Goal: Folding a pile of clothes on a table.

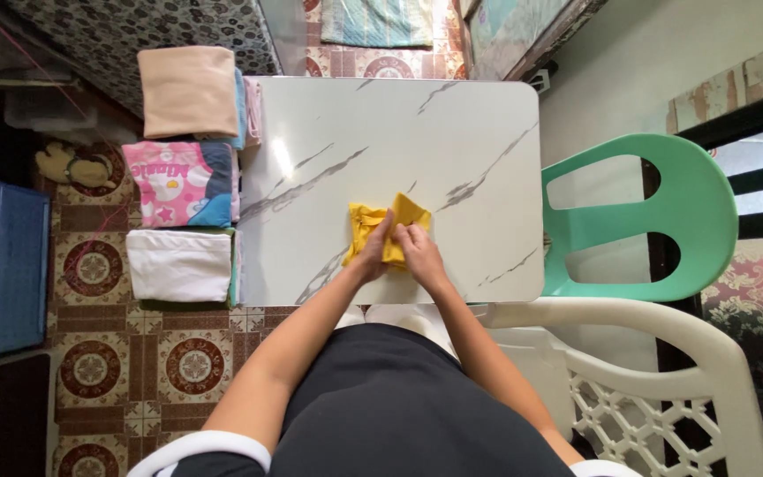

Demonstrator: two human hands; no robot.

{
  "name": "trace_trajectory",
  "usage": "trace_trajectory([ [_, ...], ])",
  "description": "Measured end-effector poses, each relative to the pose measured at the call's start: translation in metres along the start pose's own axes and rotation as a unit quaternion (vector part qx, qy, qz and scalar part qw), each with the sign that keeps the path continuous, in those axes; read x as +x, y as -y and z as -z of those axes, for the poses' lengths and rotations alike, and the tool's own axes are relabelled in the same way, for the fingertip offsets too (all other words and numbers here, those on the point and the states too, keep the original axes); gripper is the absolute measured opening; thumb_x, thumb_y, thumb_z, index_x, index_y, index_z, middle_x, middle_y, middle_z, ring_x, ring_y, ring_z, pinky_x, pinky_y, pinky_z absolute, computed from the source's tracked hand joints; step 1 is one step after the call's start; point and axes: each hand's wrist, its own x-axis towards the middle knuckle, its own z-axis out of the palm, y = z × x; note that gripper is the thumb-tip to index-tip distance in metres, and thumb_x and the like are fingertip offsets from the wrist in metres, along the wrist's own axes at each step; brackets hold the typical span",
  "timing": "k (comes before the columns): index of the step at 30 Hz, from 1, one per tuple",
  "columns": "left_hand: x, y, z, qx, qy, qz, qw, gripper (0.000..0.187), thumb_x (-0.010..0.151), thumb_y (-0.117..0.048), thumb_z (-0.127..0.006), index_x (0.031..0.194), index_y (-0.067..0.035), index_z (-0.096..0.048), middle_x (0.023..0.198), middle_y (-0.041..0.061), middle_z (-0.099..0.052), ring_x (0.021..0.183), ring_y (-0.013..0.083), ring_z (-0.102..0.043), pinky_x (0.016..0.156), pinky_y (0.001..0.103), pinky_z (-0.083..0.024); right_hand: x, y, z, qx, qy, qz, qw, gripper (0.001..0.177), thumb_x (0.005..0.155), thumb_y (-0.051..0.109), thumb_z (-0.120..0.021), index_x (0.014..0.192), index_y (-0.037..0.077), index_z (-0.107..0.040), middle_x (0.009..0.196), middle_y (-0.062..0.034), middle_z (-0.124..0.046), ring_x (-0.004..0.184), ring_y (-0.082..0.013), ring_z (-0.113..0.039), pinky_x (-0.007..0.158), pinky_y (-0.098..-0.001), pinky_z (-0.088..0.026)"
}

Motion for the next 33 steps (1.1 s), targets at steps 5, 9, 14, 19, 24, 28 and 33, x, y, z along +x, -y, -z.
trace_trajectory([
  [5, -0.006, -0.014, 0.066, 0.103, -0.056, -0.077, 0.990, 0.047, 0.092, -0.042, -0.066, 0.123, -0.007, -0.066, 0.109, 0.005, -0.074, 0.092, 0.0156, -0.072, 0.081, 0.034, -0.060, -0.007, 0.007, -0.013, -0.043, -0.004, 0.165, 0.985, 0.031, 0.103, 0.031, -0.055, 0.106, 0.004, -0.072, 0.118, -0.0194, -0.071, 0.116, -0.0360, -0.064, 0.098, -0.0428, -0.049],
  [9, 0.010, -0.008, 0.114, 0.201, -0.173, -0.183, 0.947, 0.027, 0.092, -0.016, -0.072, 0.114, -0.002, -0.071, 0.098, 0.004, -0.078, 0.081, 0.0109, -0.071, 0.073, 0.028, -0.058, -0.018, 0.013, -0.014, -0.101, -0.039, 0.187, 0.976, 0.023, 0.097, 0.018, -0.058, 0.113, 0.007, -0.070, 0.136, -0.0186, -0.063, 0.129, -0.0370, -0.054, 0.107, -0.0443, -0.043],
  [14, 0.017, -0.005, 0.129, 0.376, -0.356, -0.199, 0.832, 0.022, 0.086, -0.020, -0.079, 0.096, -0.001, -0.073, 0.085, 0.008, -0.076, 0.075, 0.0157, -0.070, 0.070, 0.032, -0.056, -0.013, 0.005, -0.026, -0.185, -0.069, 0.281, 0.939, 0.034, 0.101, 0.015, -0.056, 0.134, 0.008, -0.057, 0.155, -0.0198, -0.046, 0.148, -0.0388, -0.037, 0.120, -0.0494, -0.032],
  [19, 0.030, 0.000, 0.146, 0.444, -0.420, -0.157, 0.776, 0.024, 0.080, -0.025, -0.079, 0.087, -0.004, -0.072, 0.081, 0.012, -0.075, 0.074, 0.0239, -0.071, 0.072, 0.038, -0.056, -0.002, -0.007, -0.049, -0.265, -0.080, 0.314, 0.908, 0.055, 0.104, 0.028, -0.052, 0.154, 0.009, -0.039, 0.165, -0.0189, -0.029, 0.158, -0.0360, -0.016, 0.127, -0.0564, -0.013],
  [24, 0.024, -0.002, 0.129, 0.465, -0.434, -0.119, 0.762, 0.025, 0.084, -0.023, -0.076, 0.094, -0.001, -0.068, 0.094, 0.019, -0.075, 0.087, 0.0329, -0.071, 0.081, 0.041, -0.054, 0.002, -0.019, -0.063, -0.384, -0.039, 0.289, 0.876, 0.082, 0.102, 0.050, -0.043, 0.164, 0.005, -0.013, 0.172, -0.0145, -0.009, 0.159, -0.0302, 0.001, 0.125, -0.0561, 0.008],
  [28, -0.020, -0.010, 0.056, 0.624, -0.423, -0.233, 0.614, 0.057, 0.089, -0.018, -0.065, 0.142, -0.011, -0.045, 0.147, 0.015, -0.047, 0.137, 0.0347, -0.046, 0.111, 0.047, -0.041, 0.006, -0.022, -0.066, -0.377, -0.051, 0.302, 0.874, 0.085, 0.101, 0.050, -0.046, 0.163, 0.005, -0.011, 0.171, -0.0147, -0.006, 0.158, -0.0319, 0.004, 0.124, -0.0556, 0.009],
  [33, -0.028, 0.002, 0.046, 0.824, -0.200, -0.195, 0.493, 0.078, 0.103, -0.052, -0.045, 0.164, -0.019, -0.011, 0.172, 0.003, 0.002, 0.157, 0.0266, 0.010, 0.119, 0.069, 0.001, 0.012, -0.037, -0.064, -0.462, -0.046, 0.284, 0.839, 0.079, 0.099, 0.035, -0.049, 0.164, 0.005, -0.016, 0.173, -0.0149, -0.008, 0.159, -0.0347, 0.004, 0.124, -0.0547, 0.011],
])
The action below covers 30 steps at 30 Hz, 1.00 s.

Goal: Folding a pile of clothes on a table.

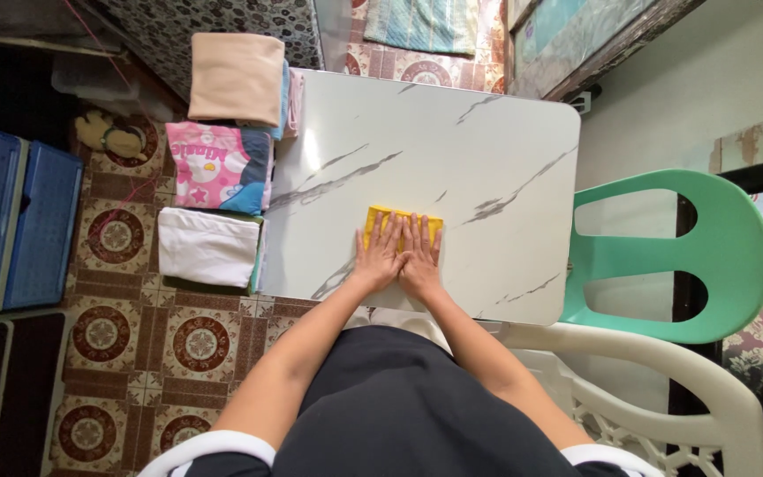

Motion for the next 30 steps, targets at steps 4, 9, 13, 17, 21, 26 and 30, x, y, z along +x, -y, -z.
trace_trajectory([
  [4, 0.004, 0.012, -0.029, -0.025, 0.058, 0.014, 0.998, 0.080, 0.106, -0.057, -0.039, 0.166, -0.023, 0.002, 0.173, -0.002, 0.012, 0.158, 0.0241, 0.018, 0.121, 0.068, 0.007, -0.006, -0.018, -0.001, 0.175, 0.020, -0.019, 0.984, 0.075, 0.097, 0.023, -0.052, 0.165, 0.008, -0.025, 0.175, -0.0120, -0.013, 0.163, -0.0298, -0.004, 0.129, -0.0532, 0.004],
  [9, 0.004, 0.005, -0.017, 0.027, 0.083, 0.022, 0.996, 0.087, 0.102, -0.054, -0.044, 0.165, -0.024, 0.007, 0.172, -0.001, 0.019, 0.156, 0.0286, 0.022, 0.121, 0.067, 0.006, -0.011, -0.025, 0.018, 0.262, -0.153, -0.119, 0.945, 0.075, 0.090, 0.014, -0.075, 0.151, -0.004, -0.036, 0.158, -0.0317, -0.028, 0.147, -0.0409, -0.028, 0.119, -0.0497, -0.030],
  [13, 0.003, -0.009, -0.001, 0.019, 0.105, 0.044, 0.993, 0.089, 0.100, -0.052, -0.046, 0.166, -0.024, 0.007, 0.172, -0.002, 0.019, 0.157, 0.0288, 0.021, 0.121, 0.067, 0.004, -0.006, -0.047, -0.006, 0.452, -0.054, -0.296, 0.840, 0.074, 0.088, 0.022, -0.076, 0.149, -0.003, -0.042, 0.120, -0.0230, -0.066, 0.101, -0.0267, -0.066, 0.088, -0.0365, -0.056],
  [17, 0.006, -0.020, 0.004, -0.071, 0.091, 0.113, 0.987, 0.077, 0.102, -0.050, -0.040, 0.166, -0.025, -0.005, 0.174, -0.004, 0.008, 0.159, 0.0274, 0.013, 0.120, 0.071, 0.000, 0.012, -0.058, -0.024, 0.656, 0.060, -0.357, 0.663, 0.052, 0.088, 0.029, -0.079, 0.121, -0.009, -0.066, 0.096, -0.0090, -0.076, 0.080, -0.0169, -0.070, 0.067, -0.0302, -0.055],
  [21, 0.019, -0.002, -0.035, -0.277, -0.002, 0.162, 0.947, 0.066, 0.107, -0.054, -0.024, 0.165, -0.023, -0.017, 0.174, 0.009, -0.008, 0.160, 0.0341, -0.003, 0.125, 0.060, -0.010, 0.036, -0.036, 0.004, 0.681, 0.078, -0.298, 0.665, 0.040, 0.090, 0.025, -0.074, 0.111, -0.009, -0.072, 0.096, -0.0093, -0.076, 0.082, -0.0170, -0.072, 0.072, -0.0300, -0.057],
  [26, 0.037, 0.021, -0.004, -0.505, -0.111, 0.204, 0.831, 0.075, 0.104, -0.061, -0.024, 0.164, -0.017, -0.019, 0.167, 0.021, -0.023, 0.152, 0.0384, -0.025, 0.122, 0.041, -0.024, 0.068, 0.009, 0.087, 0.783, 0.125, -0.275, 0.543, 0.031, 0.086, 0.015, -0.065, 0.112, -0.002, -0.063, 0.095, -0.0117, -0.067, 0.080, -0.0243, -0.068, 0.072, -0.0404, -0.059],
  [30, 0.038, 0.062, 0.078, -0.596, -0.203, 0.250, 0.735, 0.079, 0.107, -0.064, -0.030, 0.138, 0.004, -0.058, 0.135, 0.026, -0.063, 0.122, 0.0332, -0.060, 0.108, 0.039, -0.045, 0.102, 0.051, 0.143, 0.844, 0.176, -0.243, 0.444, 0.042, 0.085, 0.016, -0.061, 0.124, -0.001, -0.056, 0.109, -0.0154, -0.066, 0.096, -0.0305, -0.069, 0.084, -0.0488, -0.061],
])
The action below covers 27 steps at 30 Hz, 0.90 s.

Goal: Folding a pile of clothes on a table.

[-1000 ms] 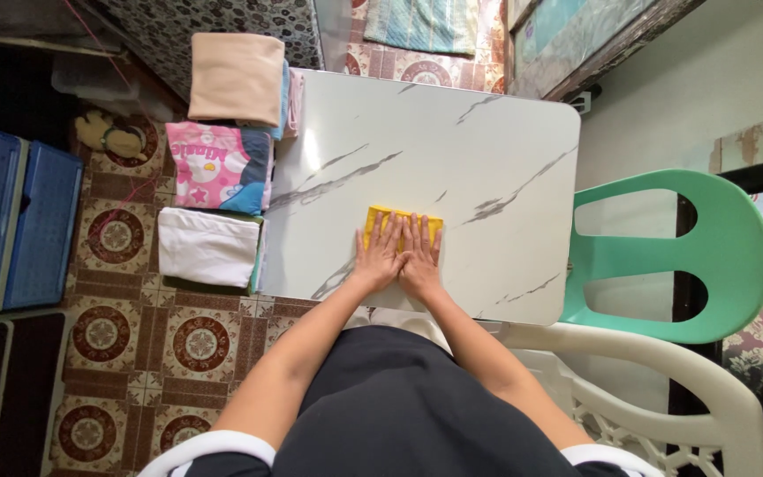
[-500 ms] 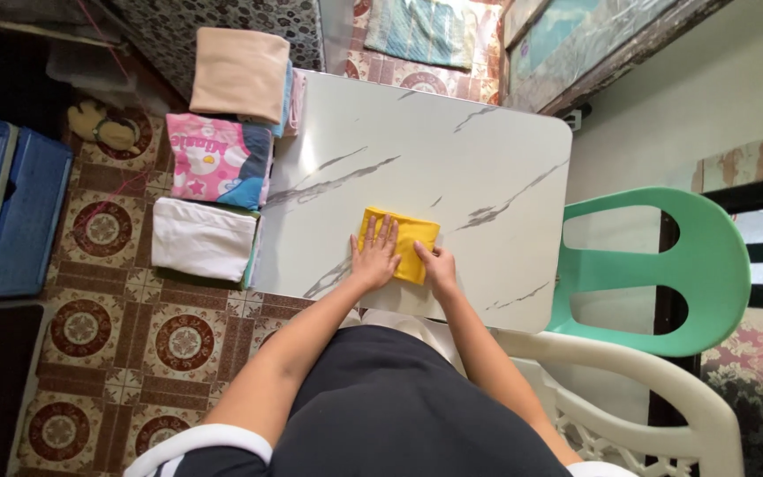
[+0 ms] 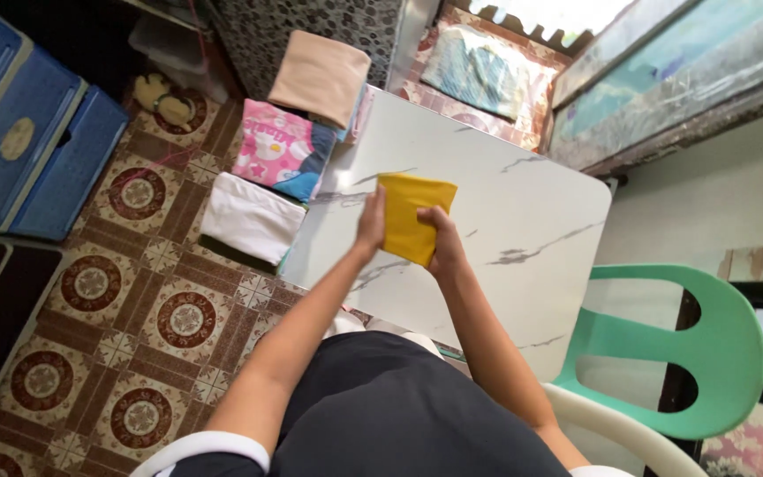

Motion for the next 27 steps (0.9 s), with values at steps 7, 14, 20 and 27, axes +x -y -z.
trace_trajectory([
  [7, 0.054, -0.095, 0.148, -0.051, -0.044, -0.129, 0.989, 0.066, 0.104, -0.057, -0.052, 0.106, 0.006, -0.075, 0.093, 0.010, -0.073, 0.084, 0.0154, -0.063, 0.077, 0.035, -0.052, 0.052, 0.000, -0.107, 0.085, 0.171, 0.002, 0.982, 0.050, 0.087, 0.014, -0.064, 0.134, 0.000, -0.053, 0.125, -0.0174, -0.066, 0.115, -0.0341, -0.066, 0.101, -0.0528, -0.057],
  [14, 0.078, -0.134, 0.243, 0.259, -0.220, -0.278, 0.899, 0.054, 0.106, -0.049, -0.057, 0.100, 0.004, -0.064, 0.090, 0.027, -0.067, 0.084, 0.0434, -0.065, 0.070, 0.050, -0.049, 0.144, -0.058, -0.141, -0.105, 0.114, 0.019, 0.988, 0.046, 0.093, 0.032, -0.074, 0.126, 0.003, -0.062, 0.120, -0.0096, -0.070, 0.111, -0.0241, -0.066, 0.096, -0.0449, -0.055],
  [20, 0.119, -0.095, 0.268, 0.338, -0.196, -0.173, 0.904, 0.049, 0.103, -0.046, -0.056, 0.085, -0.001, -0.066, 0.087, 0.026, -0.068, 0.085, 0.0472, -0.064, 0.074, 0.055, -0.047, 0.173, -0.089, -0.140, -0.278, -0.013, 0.021, 0.960, 0.038, 0.091, 0.039, -0.075, 0.114, 0.008, -0.071, 0.103, -0.0042, -0.069, 0.090, -0.0157, -0.061, 0.075, -0.0378, -0.053],
  [27, 0.111, -0.117, 0.263, 0.377, -0.197, -0.109, 0.899, 0.046, 0.104, -0.049, -0.048, 0.100, -0.010, -0.073, 0.097, 0.021, -0.072, 0.094, 0.0457, -0.066, 0.081, 0.058, -0.049, 0.171, -0.080, -0.153, -0.279, -0.049, 0.045, 0.958, 0.039, 0.090, 0.037, -0.075, 0.114, 0.007, -0.070, 0.100, -0.0048, -0.071, 0.084, -0.0159, -0.068, 0.069, -0.0339, -0.055],
])
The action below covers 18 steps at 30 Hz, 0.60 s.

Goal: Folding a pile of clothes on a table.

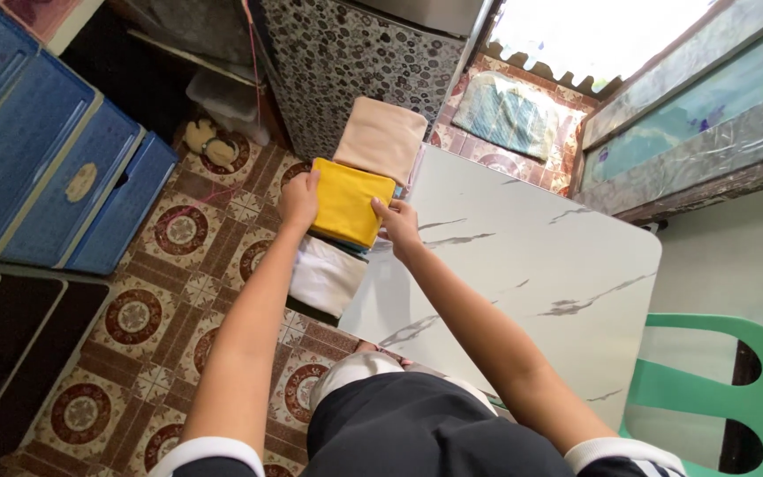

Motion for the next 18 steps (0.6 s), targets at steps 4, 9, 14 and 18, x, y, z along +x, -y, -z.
trace_trajectory([
  [4, -0.002, 0.004, -0.002, 0.035, 0.032, 0.033, 0.998, 0.047, 0.104, -0.050, -0.046, 0.105, -0.011, -0.071, 0.097, 0.020, -0.073, 0.093, 0.0443, -0.067, 0.081, 0.057, -0.051, 0.001, -0.009, -0.005, 0.003, -0.020, 0.002, 1.000, 0.044, 0.088, 0.037, -0.078, 0.116, 0.005, -0.069, 0.101, -0.0084, -0.071, 0.083, -0.0163, -0.068, 0.065, -0.0321, -0.054],
  [9, 0.013, 0.010, -0.008, 0.029, 0.022, 0.015, 0.999, 0.046, 0.103, -0.050, -0.049, 0.098, -0.009, -0.069, 0.095, 0.018, -0.072, 0.092, 0.0427, -0.067, 0.081, 0.055, -0.051, 0.006, -0.019, -0.003, -0.069, -0.150, -0.004, 0.986, 0.058, 0.082, 0.035, -0.086, 0.118, 0.005, -0.052, 0.096, -0.0074, -0.064, 0.074, -0.0166, -0.063, 0.057, -0.0332, -0.054],
  [14, 0.002, -0.042, 0.028, 0.010, -0.056, -0.034, 0.998, 0.041, 0.103, -0.045, -0.053, 0.096, -0.006, -0.064, 0.102, 0.018, -0.069, 0.101, 0.0413, -0.062, 0.086, 0.056, -0.045, -0.008, -0.012, 0.019, -0.001, -0.113, 0.025, 0.993, 0.047, 0.085, 0.031, -0.080, 0.117, 0.008, -0.055, 0.091, -0.0054, -0.065, 0.069, -0.0143, -0.061, 0.055, -0.0304, -0.052],
  [18, -0.008, -0.102, 0.035, 0.014, -0.089, -0.157, 0.984, 0.037, 0.103, -0.041, -0.054, 0.097, -0.006, -0.065, 0.107, 0.017, -0.065, 0.107, 0.0410, -0.054, 0.091, 0.056, -0.040, -0.044, 0.009, 0.045, 0.061, -0.073, 0.044, 0.994, 0.032, 0.090, 0.028, -0.075, 0.113, 0.009, -0.060, 0.093, -0.0041, -0.069, 0.070, -0.0108, -0.063, 0.058, -0.0265, -0.052],
])
